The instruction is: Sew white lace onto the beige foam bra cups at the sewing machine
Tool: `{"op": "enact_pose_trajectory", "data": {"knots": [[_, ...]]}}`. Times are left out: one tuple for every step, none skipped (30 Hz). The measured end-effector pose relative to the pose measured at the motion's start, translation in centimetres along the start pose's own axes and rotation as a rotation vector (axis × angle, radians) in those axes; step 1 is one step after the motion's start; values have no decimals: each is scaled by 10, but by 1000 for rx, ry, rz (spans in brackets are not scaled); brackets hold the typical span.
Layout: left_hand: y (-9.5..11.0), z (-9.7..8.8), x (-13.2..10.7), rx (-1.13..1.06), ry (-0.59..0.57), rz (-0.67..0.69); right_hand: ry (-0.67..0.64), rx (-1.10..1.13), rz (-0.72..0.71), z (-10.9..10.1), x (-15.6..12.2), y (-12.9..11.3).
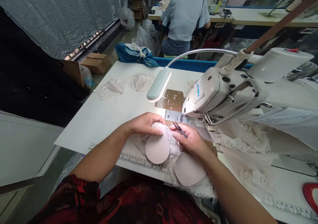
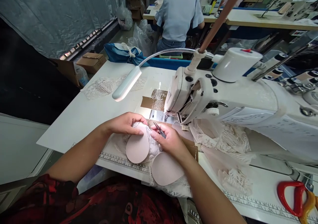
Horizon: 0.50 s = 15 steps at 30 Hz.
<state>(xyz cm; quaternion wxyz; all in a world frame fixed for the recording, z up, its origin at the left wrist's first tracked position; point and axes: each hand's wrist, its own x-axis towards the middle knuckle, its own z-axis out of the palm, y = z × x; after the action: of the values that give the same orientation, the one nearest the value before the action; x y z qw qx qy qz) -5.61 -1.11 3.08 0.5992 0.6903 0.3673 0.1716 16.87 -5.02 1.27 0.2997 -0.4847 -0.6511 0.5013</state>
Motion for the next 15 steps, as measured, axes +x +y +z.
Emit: {"op": "enact_pose_trajectory", "data": {"knots": [[1, 3, 1, 19, 2, 12, -7, -36, -15, 1, 0, -1], [1, 6, 3, 34, 5, 26, -24, -59, -16, 1, 1, -2], [2, 9, 4, 46, 13, 40, -39, -69, -10, 1, 1, -3], [1, 11, 5, 56, 27, 46, -40, -74, -11, 1, 0, -3], [1, 13, 5, 64, 44, 44, -35, -73, -15, 1, 0, -3], [0, 14, 6, 69, 62, 34, -30, -61, -17, 0, 0, -2], [-1, 15, 7, 70, 77, 19, -31, -44, -17, 0, -1, -1], [-2, 16, 7, 61, 85, 5, -33, -27, -15, 0, -1, 0], [-3, 17, 8, 43, 85, -6, -33, -5, -13, -1, -2, 2], [-3, 18, 8, 16, 78, -13, -34, 29, -8, -1, -2, 3], [-4, 18, 8, -15, 67, -17, -39, 74, 5, -2, -2, 5], [-4, 19, 9, -46, 56, -19, -46, 124, 20, -2, -2, 7], [-3, 19, 9, -75, 45, -20, -52, 169, 36, -4, -2, 9], [-3, 20, 9, -104, 35, -21, -55, 199, 49, -5, -2, 10], [-2, 20, 9, -126, 25, -24, -54, 207, 58, -7, -2, 11]]}}
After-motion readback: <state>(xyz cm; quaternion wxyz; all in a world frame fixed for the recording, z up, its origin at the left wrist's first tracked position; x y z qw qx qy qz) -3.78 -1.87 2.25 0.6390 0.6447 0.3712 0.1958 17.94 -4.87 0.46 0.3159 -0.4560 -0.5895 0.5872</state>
